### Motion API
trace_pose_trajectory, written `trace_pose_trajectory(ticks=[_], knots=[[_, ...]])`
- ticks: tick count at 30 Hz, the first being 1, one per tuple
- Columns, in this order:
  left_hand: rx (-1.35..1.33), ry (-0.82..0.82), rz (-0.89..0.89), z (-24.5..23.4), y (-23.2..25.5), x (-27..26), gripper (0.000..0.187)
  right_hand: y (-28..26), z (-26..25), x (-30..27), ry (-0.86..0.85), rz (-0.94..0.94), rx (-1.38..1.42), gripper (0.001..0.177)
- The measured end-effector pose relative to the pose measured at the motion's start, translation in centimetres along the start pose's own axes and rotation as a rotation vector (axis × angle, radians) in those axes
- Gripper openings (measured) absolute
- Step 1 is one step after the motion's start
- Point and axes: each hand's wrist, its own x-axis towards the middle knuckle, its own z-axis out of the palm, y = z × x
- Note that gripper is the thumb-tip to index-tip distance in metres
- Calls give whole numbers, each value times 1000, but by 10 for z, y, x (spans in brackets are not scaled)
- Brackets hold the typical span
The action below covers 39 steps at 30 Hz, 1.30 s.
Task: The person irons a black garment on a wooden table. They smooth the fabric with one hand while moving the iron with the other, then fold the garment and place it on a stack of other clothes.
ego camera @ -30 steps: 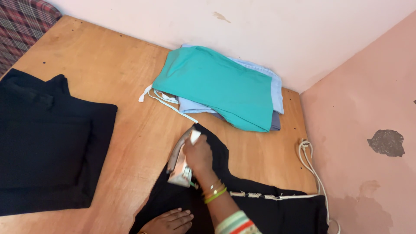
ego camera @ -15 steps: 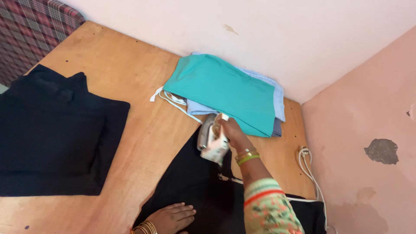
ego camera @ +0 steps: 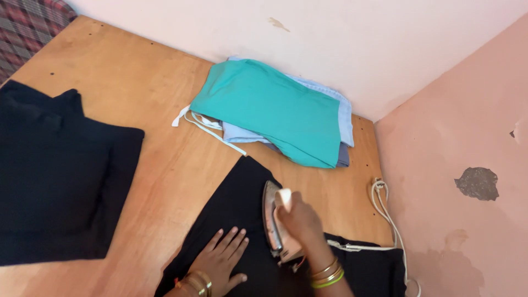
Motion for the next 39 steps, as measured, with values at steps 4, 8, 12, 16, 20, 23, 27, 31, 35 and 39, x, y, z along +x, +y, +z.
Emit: trace_pose_trajectory(ticks=[4, 8, 12, 16, 20, 23, 27, 31, 35, 39], knots=[[78, 137, 81, 33, -15, 2, 90, -4, 18, 4, -15, 129, -13, 43], [258, 543, 221, 63, -31, 6, 89, -10, 15, 32, 20, 166, 12, 50], [280, 520, 217, 75, -38, 8, 89, -18, 12, 74, 42, 196, 11, 61], [265, 519, 220, 66, -34, 6, 89, -18, 9, 110, 68, 177, 56, 66], [136, 349, 168, 33, -17, 2, 89, -8, 10, 142, 101, 139, 77, 66], [25, 28, 25, -2, -1, -7, 87, 6, 12, 157, 84, 20, 78, 59], [19, 9, -20, -30, 15, -16, 82, 11, 4, 147, 24, -122, 189, 47], [19, 67, -38, -36, 15, -18, 79, -8, -15, 92, -104, -169, 402, 39], [-25, 121, -23, -21, 10, -16, 76, -14, -26, 35, -189, -174, 360, 38], [-62, 269, 44, 3, 1, -19, 70, -7, 4, 5, -91, -336, -54, 38]])
